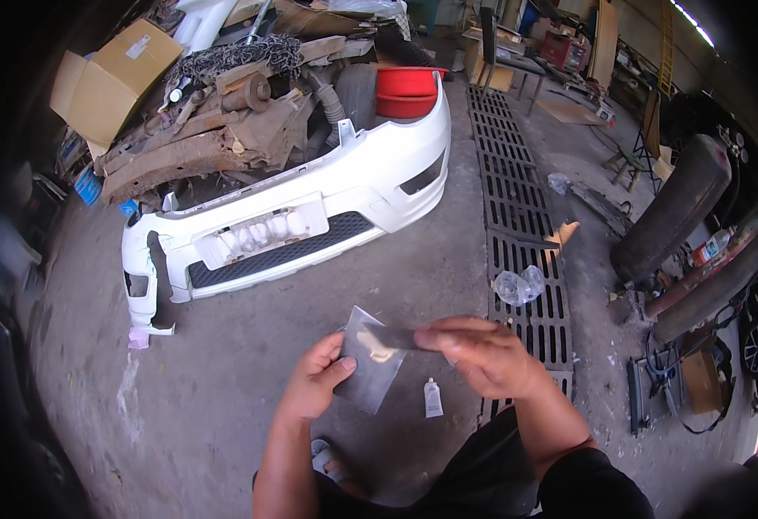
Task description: The person sands a taped-off section on the rear quarter panel of a white car using a sanding block. They then walk to a workbench, open a container of filler, and apply the filler to the sanding block.
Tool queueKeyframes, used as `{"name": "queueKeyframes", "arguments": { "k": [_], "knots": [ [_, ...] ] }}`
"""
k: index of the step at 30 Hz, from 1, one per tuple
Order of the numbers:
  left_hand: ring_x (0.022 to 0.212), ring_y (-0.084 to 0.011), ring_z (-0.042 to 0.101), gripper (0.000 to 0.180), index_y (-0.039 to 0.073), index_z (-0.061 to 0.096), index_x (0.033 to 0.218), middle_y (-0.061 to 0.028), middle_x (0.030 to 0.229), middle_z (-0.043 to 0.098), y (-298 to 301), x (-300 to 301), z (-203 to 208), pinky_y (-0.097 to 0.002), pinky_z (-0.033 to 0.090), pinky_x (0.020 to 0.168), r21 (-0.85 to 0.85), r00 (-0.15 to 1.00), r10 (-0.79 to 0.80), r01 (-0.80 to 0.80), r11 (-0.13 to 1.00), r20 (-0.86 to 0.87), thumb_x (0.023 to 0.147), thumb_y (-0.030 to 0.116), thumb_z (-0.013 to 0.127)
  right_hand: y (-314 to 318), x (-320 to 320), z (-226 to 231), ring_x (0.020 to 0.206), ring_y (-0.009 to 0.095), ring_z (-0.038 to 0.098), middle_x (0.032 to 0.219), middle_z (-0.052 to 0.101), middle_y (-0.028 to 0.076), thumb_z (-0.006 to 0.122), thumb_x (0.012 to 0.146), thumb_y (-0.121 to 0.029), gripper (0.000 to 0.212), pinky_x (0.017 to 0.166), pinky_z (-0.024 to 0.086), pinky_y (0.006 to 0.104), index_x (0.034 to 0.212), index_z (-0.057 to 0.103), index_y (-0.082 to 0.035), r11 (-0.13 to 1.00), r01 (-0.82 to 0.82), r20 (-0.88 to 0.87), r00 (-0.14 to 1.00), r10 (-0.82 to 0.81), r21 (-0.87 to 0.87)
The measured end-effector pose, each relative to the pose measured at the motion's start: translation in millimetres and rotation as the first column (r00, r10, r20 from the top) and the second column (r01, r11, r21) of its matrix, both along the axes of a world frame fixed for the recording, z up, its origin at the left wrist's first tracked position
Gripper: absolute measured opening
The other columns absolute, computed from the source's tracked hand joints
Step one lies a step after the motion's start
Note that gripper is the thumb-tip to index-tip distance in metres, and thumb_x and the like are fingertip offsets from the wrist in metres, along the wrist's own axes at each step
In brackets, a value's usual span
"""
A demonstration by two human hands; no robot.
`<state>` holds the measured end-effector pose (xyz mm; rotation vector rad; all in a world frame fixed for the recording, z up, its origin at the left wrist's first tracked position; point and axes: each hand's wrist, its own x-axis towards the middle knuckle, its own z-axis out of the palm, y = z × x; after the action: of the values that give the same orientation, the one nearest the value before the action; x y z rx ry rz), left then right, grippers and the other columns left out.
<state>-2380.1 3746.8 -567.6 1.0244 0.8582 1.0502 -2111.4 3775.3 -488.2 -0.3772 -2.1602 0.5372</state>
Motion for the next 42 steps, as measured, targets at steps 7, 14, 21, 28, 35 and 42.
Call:
{"name": "queueKeyframes", "arguments": {
  "k": [7, 14, 21, 28, 35, 42],
  "knots": [
    [0.107, -0.0130, 0.056, 0.039, -0.004, 0.050, 0.129, -0.0074, 0.119, 0.062, -3.3, -6.0, -2.9, -0.0273, 0.041, 0.095, 0.046, 0.997, -0.037, 0.034, 0.998, 0.073, 0.090, 0.003, 0.056, -2.2, -11.8, -18.7, 0.106, 0.031, 0.063, 0.113, 0.067, 0.010, 0.066, 0.070, 0.009, 0.058, 0.087, 0.055, 0.0388, 0.125, 0.058, -0.006, 0.997, 0.026, 0.087, 0.996, -0.033, 0.075],
    [0.105, -0.0153, 0.059, 0.038, -0.004, 0.050, 0.128, -0.0097, 0.116, 0.063, -2.9, -5.1, 6.7, -0.0299, 0.044, 0.093, 0.038, 0.976, 0.012, -0.021, 0.999, 0.219, 0.091, 0.004, 0.056, 7.8, 4.7, -64.5, 0.104, 0.032, 0.063, 0.114, 0.065, 0.013, 0.058, 0.075, 0.012, 0.064, 0.087, 0.054, 0.0381, 0.135, 0.047, -0.007, 0.975, 0.219, 0.151, 0.963, -0.221, 0.031],
    [0.103, -0.0148, 0.058, 0.035, 0.000, 0.050, 0.127, -0.0070, 0.113, 0.062, 2.7, 5.1, 5.2, -0.0296, 0.045, 0.092, 0.021, 0.938, 0.239, -0.252, 0.967, 0.252, 0.093, 0.001, 0.052, -10.8, -11.0, -100.2, 0.113, 0.017, 0.054, 0.129, 0.054, 0.011, 0.046, 0.080, 0.016, 0.077, 0.094, 0.042, 0.0286, 0.149, 0.021, -0.009, 0.356, -0.273, -0.416, 0.803, -0.427, -0.894],
    [0.101, -0.0118, 0.057, 0.035, 0.000, 0.050, 0.127, -0.0054, 0.114, 0.062, 4.8, 12.5, -3.1, -0.0267, 0.042, 0.093, 0.134, 0.934, 0.330, -0.313, 0.940, -0.133, 0.092, 0.000, 0.049, -6.7, -19.2, -78.2, 0.111, 0.021, 0.058, 0.125, 0.057, 0.012, 0.050, 0.076, 0.013, 0.074, 0.094, 0.048, 0.0350, 0.144, 0.031, -0.009, 0.255, -0.618, -0.653, 0.591, -0.473, -0.744],
    [0.100, -0.0139, 0.059, 0.032, 0.001, 0.051, 0.124, -0.0071, 0.111, 0.063, 5.4, 10.7, -18.4, -0.0293, 0.044, 0.092, -0.011, 0.905, 0.403, -0.406, 0.914, 0.140, 0.092, 0.000, 0.047, -12.8, -11.7, -100.4, 0.106, 0.023, 0.061, 0.121, 0.059, 0.012, 0.050, 0.074, 0.011, 0.073, 0.093, 0.050, 0.0385, 0.142, 0.033, -0.007, 0.406, -0.410, -0.576, 0.623, -0.529, -0.817],
    [0.109, -0.0217, 0.059, 0.032, 0.001, 0.052, 0.123, -0.0097, 0.116, 0.061, 0.7, 18.1, -5.5, -0.0375, 0.047, 0.095, -0.291, 0.834, 0.270, -0.138, 0.947, 0.481, 0.091, 0.001, 0.047, -46.1, -27.5, -108.8, 0.109, 0.024, 0.059, 0.120, 0.059, 0.017, 0.055, 0.077, 0.006, 0.068, 0.096, 0.047, 0.0364, 0.142, 0.036, -0.006, -0.048, -0.773, -0.734, 0.618, -0.281, -0.633]
  ]
}}
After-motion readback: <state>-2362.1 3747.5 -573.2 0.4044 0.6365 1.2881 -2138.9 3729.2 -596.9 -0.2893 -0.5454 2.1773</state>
